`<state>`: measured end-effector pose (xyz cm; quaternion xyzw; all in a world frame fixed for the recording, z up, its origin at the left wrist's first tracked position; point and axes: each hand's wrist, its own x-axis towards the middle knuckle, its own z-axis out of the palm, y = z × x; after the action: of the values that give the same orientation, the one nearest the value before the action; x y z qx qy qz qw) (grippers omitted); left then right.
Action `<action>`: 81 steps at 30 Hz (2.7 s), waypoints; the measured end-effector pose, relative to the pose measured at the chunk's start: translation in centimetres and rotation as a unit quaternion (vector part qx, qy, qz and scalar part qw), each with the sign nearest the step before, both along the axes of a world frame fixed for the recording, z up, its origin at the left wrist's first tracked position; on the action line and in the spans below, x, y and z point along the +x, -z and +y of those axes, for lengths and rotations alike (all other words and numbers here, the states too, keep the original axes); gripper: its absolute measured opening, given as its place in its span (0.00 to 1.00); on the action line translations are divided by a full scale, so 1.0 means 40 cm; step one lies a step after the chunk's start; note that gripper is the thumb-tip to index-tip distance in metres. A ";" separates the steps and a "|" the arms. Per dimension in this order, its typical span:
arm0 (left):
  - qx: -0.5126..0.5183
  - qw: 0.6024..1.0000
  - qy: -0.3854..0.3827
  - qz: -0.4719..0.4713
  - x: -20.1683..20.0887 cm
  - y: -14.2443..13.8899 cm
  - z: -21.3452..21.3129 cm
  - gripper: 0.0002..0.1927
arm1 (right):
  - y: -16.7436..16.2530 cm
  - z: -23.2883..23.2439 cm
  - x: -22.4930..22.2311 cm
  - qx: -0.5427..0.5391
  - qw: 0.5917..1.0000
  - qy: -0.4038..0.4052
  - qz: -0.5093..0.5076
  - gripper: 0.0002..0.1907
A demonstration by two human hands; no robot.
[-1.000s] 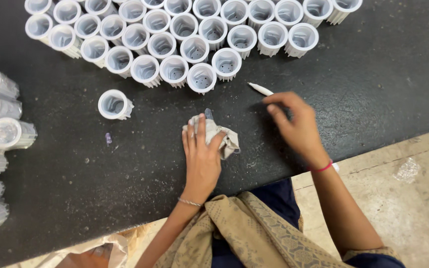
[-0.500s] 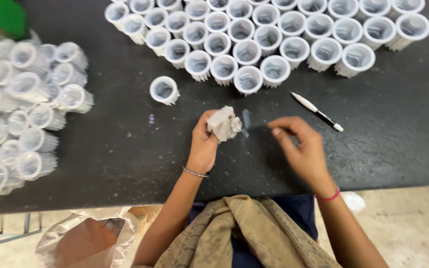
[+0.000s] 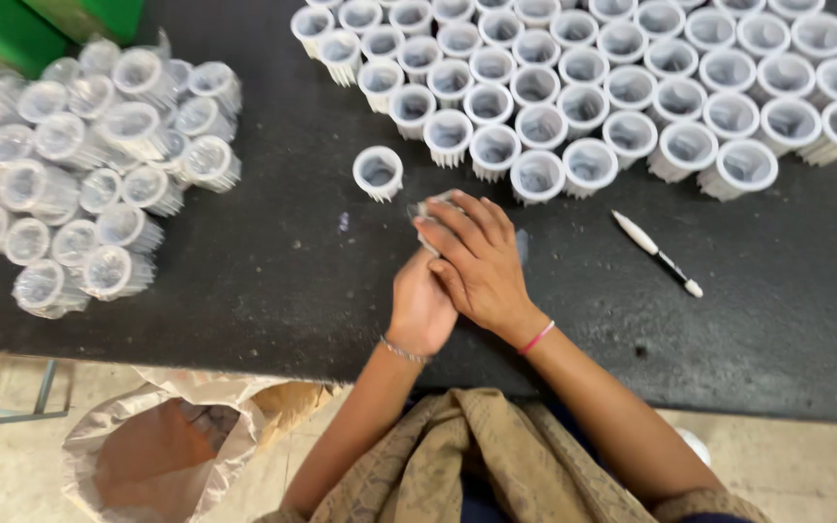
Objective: The person wipes a marker with a cloth, then picks up white plastic lamp holder parts one at a time and writes on each with the marker, placing the marked parts into rows on the workbench.
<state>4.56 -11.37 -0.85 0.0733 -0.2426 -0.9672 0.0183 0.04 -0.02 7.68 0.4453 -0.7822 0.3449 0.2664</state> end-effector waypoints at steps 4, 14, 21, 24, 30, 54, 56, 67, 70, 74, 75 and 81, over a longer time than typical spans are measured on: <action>0.110 0.992 0.030 0.060 0.044 -0.038 0.012 0.20 | 0.028 -0.013 -0.005 -0.052 0.996 0.040 -0.062 0.10; -0.080 0.984 0.116 0.106 0.081 -0.126 0.011 0.38 | 0.104 -0.016 -0.095 -0.306 0.831 0.064 -0.460 0.23; 0.018 0.988 0.080 0.130 0.090 -0.186 -0.065 0.41 | 0.077 0.004 -0.132 -0.525 0.600 -0.066 -0.600 0.25; -0.007 0.991 0.011 0.129 0.084 -0.202 -0.068 0.40 | 0.053 -0.010 -0.085 -0.495 0.602 0.002 -0.627 0.26; -0.227 0.959 -0.018 0.168 0.108 -0.180 -0.013 0.43 | 0.048 -0.084 0.032 -0.242 0.934 0.077 -0.252 0.22; -0.403 0.902 0.017 0.152 0.156 -0.191 -0.183 0.54 | 0.114 -0.168 -0.014 -0.347 0.551 -0.088 -0.754 0.22; -0.457 0.878 0.000 0.146 0.159 -0.195 -0.180 0.53 | 0.144 -0.181 -0.019 -0.387 0.557 -0.071 -0.731 0.17; -0.893 0.425 -0.114 0.097 0.135 -0.172 -0.178 0.46 | 0.153 -0.147 -0.050 -0.393 0.667 -0.017 -0.633 0.22; -0.930 0.327 -0.159 0.059 0.142 -0.162 -0.231 0.42 | 0.116 -0.099 -0.066 -0.410 0.645 -0.011 -0.644 0.22; -0.937 0.318 -0.130 0.066 0.157 -0.157 -0.252 0.42 | 0.093 -0.078 -0.044 -0.385 0.636 -0.035 -0.668 0.25; -0.936 0.321 -0.128 0.070 0.157 -0.159 -0.251 0.43 | 0.091 -0.084 -0.040 -0.388 0.631 -0.042 -0.671 0.24; -0.768 0.614 -0.178 0.040 0.187 -0.200 -0.232 0.31 | 0.105 -0.158 -0.024 -0.422 0.630 -0.040 -0.651 0.22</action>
<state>12.02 -20.63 7.16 0.0357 -0.8776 -0.4078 0.2494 -0.91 -6.36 3.49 -0.0255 -0.5030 0.8475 -0.1674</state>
